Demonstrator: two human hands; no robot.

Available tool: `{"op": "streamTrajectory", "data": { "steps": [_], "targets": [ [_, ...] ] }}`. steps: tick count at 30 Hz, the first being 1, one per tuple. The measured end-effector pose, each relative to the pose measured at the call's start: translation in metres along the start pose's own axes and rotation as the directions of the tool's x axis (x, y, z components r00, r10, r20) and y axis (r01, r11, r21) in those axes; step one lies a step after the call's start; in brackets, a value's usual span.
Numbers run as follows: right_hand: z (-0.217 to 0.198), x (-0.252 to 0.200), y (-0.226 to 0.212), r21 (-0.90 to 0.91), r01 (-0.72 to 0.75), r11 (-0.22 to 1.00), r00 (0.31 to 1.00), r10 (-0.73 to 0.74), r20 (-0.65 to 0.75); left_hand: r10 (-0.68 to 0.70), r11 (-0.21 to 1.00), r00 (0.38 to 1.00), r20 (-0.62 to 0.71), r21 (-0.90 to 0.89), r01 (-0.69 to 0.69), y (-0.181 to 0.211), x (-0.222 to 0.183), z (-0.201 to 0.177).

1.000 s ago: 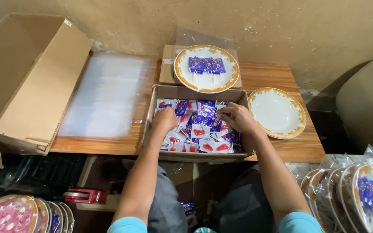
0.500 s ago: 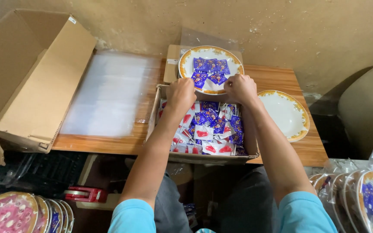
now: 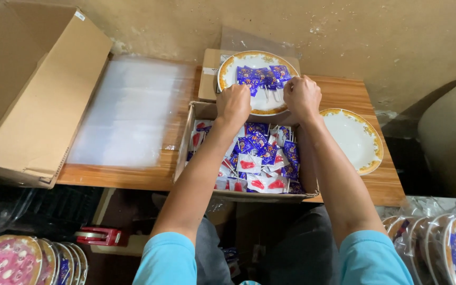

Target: Arranging lollipops in a decorative pattern on plates for packaging

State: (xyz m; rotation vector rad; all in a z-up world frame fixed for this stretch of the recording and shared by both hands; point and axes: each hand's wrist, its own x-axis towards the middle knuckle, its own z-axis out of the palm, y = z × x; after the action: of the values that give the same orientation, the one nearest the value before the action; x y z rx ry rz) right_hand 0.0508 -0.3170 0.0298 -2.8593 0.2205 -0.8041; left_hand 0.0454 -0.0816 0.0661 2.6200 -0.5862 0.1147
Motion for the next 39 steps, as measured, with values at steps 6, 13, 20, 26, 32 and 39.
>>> {"op": "streamTrajectory", "data": {
  "steps": [6,13,20,26,32,39],
  "targets": [
    [-0.001,-0.008,-0.029,-0.056,-0.054,0.997,0.995,0.059,0.083,-0.034,0.999,0.999,-0.041,-0.023,0.033,0.007,0.020,0.010],
    [-0.019,-0.020,-0.042,0.013,0.012,1.000,0.998,-0.013,0.057,0.030,0.997,0.962,-0.272,-0.066,-0.049,-0.018,0.035,0.033],
    [-0.069,-0.095,-0.019,0.793,0.068,0.606,0.992,0.046,-0.121,-0.105,0.946,0.866,-0.489,-0.319,-0.065,-0.071,-0.053,-0.013],
    [-0.051,-0.128,-0.022,0.537,0.153,0.830,0.968,-0.235,0.087,-0.031,0.985,0.984,-0.178,-0.174,-0.001,-0.084,-0.081,0.016],
    [-0.020,-0.129,-0.004,0.275,0.082,0.958,0.921,-0.179,0.347,-0.077,0.993,0.930,0.360,-0.057,0.104,-0.078,-0.101,0.010],
    [-0.051,-0.135,-0.019,0.355,0.041,0.934,0.791,-0.248,0.560,-0.196,0.980,0.875,0.442,0.130,0.154,-0.092,-0.084,0.063]
  ]
}}
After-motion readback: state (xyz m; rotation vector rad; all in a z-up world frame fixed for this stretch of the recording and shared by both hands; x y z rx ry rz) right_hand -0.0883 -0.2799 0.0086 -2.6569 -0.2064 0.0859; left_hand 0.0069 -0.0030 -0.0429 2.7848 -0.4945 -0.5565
